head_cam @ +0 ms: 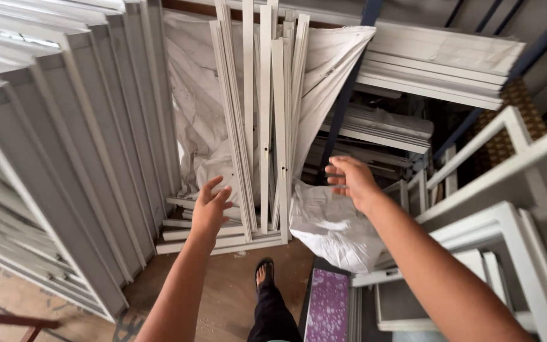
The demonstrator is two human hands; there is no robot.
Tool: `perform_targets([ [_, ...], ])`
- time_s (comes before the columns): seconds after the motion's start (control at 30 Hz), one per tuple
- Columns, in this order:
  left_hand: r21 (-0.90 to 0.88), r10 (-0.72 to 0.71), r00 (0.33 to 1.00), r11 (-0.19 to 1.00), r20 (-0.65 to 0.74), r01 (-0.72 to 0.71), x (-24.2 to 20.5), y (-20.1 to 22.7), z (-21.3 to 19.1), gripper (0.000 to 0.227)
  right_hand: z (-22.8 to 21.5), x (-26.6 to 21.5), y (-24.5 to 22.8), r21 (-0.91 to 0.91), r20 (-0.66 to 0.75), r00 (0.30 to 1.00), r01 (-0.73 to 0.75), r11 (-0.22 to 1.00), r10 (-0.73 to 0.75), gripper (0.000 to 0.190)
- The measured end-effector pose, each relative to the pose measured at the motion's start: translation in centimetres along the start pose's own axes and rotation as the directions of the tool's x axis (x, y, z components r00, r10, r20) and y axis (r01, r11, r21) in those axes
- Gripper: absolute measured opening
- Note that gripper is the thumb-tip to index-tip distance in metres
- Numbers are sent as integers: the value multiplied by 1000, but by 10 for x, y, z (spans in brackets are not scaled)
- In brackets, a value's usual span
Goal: The person repeatedly picks up small white aluminum profiles from a storage rack, carries them across the room, and leans them against a wall. The person handles the profiles in small batches and returns to the rack multiple times to continue the process.
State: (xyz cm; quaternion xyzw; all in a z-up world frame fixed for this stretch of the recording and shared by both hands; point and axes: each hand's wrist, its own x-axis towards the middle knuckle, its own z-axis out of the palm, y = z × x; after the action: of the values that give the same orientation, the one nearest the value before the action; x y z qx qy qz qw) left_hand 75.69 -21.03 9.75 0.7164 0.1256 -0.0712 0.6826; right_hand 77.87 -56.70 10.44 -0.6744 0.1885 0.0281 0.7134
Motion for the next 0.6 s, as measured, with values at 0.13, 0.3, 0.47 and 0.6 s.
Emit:
perform_targets([
  [0.13, 61, 63, 993, 996, 95, -69, 126, 30, 31, 56, 27, 116, -40, -128, 31, 998, 65, 990, -62, 31],
  [0.3, 177, 122, 984, 974, 131, -144, 271, 79, 62, 54, 79, 271, -98, -403, 26, 992, 125, 906, -125, 36],
  [0.47, 252, 189, 968, 941, 167, -227, 370, 116, 82, 55, 116, 401, -148, -766, 154, 909, 357, 534, -387, 55],
  [0.6, 310, 158, 969, 927, 188, -211, 408, 126, 94, 56, 134, 461, -173, -847, 289, 837, 450, 284, -466, 85],
])
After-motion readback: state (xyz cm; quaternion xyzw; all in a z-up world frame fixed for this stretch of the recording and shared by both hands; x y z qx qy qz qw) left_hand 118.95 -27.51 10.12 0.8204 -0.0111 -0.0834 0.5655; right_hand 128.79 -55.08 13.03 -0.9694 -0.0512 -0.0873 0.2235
